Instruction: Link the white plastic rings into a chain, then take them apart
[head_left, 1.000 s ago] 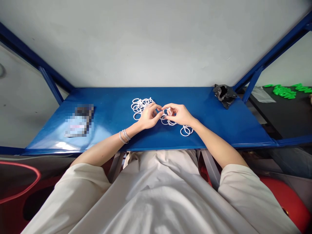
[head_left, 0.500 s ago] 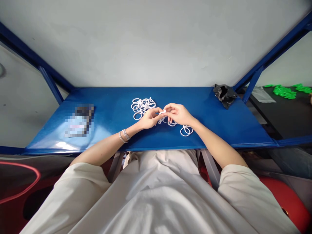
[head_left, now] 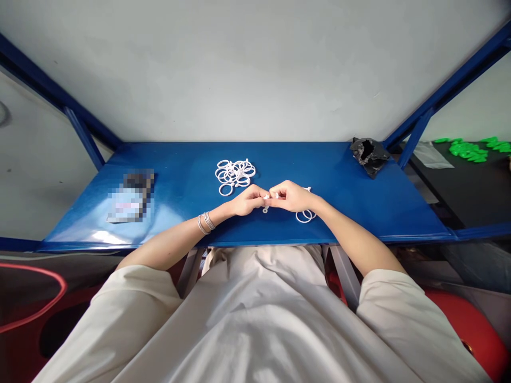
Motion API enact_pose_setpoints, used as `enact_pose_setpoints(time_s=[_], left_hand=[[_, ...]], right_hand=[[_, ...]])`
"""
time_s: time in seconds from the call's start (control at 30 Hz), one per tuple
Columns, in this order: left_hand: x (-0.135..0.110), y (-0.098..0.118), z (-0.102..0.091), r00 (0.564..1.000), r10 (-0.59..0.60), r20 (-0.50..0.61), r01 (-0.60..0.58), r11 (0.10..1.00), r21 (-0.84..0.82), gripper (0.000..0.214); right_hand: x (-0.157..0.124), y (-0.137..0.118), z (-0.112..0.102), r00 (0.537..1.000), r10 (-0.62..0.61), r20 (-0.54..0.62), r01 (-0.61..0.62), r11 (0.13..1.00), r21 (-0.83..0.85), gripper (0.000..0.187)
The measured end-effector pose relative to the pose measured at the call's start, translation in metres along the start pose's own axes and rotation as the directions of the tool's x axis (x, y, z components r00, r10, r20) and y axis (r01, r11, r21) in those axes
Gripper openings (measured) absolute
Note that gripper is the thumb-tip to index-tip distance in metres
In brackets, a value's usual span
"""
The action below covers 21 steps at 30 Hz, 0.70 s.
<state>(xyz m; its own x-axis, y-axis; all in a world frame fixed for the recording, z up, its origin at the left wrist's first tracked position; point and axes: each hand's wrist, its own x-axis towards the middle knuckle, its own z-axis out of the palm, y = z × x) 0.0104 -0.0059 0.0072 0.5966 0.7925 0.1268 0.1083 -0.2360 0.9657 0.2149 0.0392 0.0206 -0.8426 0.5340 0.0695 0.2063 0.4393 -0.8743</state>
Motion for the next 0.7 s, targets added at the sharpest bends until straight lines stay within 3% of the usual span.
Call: enact_pose_setpoints(time_s=[0.17, 0.3, 0.5, 0.6, 0.7], left_hand=[[-0.002, -0.007, -0.003, 0.998, 0.051, 0.025, -0.054, 0.99, 0.13, 0.052], [0.0, -0.009, -0.009, 0.995, 0.087, -0.052, -0.075, 0.977, 0.199, 0.053], [0.001, -0.012, -0.009, 0.994, 0.084, -0.073, -0.072, 0.985, 0.156, 0.058], [0.002, -0.018, -0.009, 0.978, 0.125, -0.165, -0.099, 0.983, 0.156, 0.052], [0.003, -0.024, -0.009, 0.914, 0.25, -0.319, -0.177, 0.954, 0.241, 0.046]], right_hand=[[0.0, 0.008, 0.002, 1.0, -0.012, -0.008, 0.012, 1.0, -0.007, 0.067], [0.003, 0.018, 0.003, 0.984, -0.022, -0.178, 0.019, 1.0, -0.018, 0.051], [0.005, 0.016, 0.003, 0.938, -0.052, -0.343, 0.038, 0.998, -0.046, 0.047], [0.004, 0.012, 0.001, 0.927, -0.063, -0.369, 0.045, 0.997, -0.058, 0.045], [0.003, 0.009, -0.002, 0.932, -0.059, -0.356, 0.041, 0.997, -0.058, 0.047]])
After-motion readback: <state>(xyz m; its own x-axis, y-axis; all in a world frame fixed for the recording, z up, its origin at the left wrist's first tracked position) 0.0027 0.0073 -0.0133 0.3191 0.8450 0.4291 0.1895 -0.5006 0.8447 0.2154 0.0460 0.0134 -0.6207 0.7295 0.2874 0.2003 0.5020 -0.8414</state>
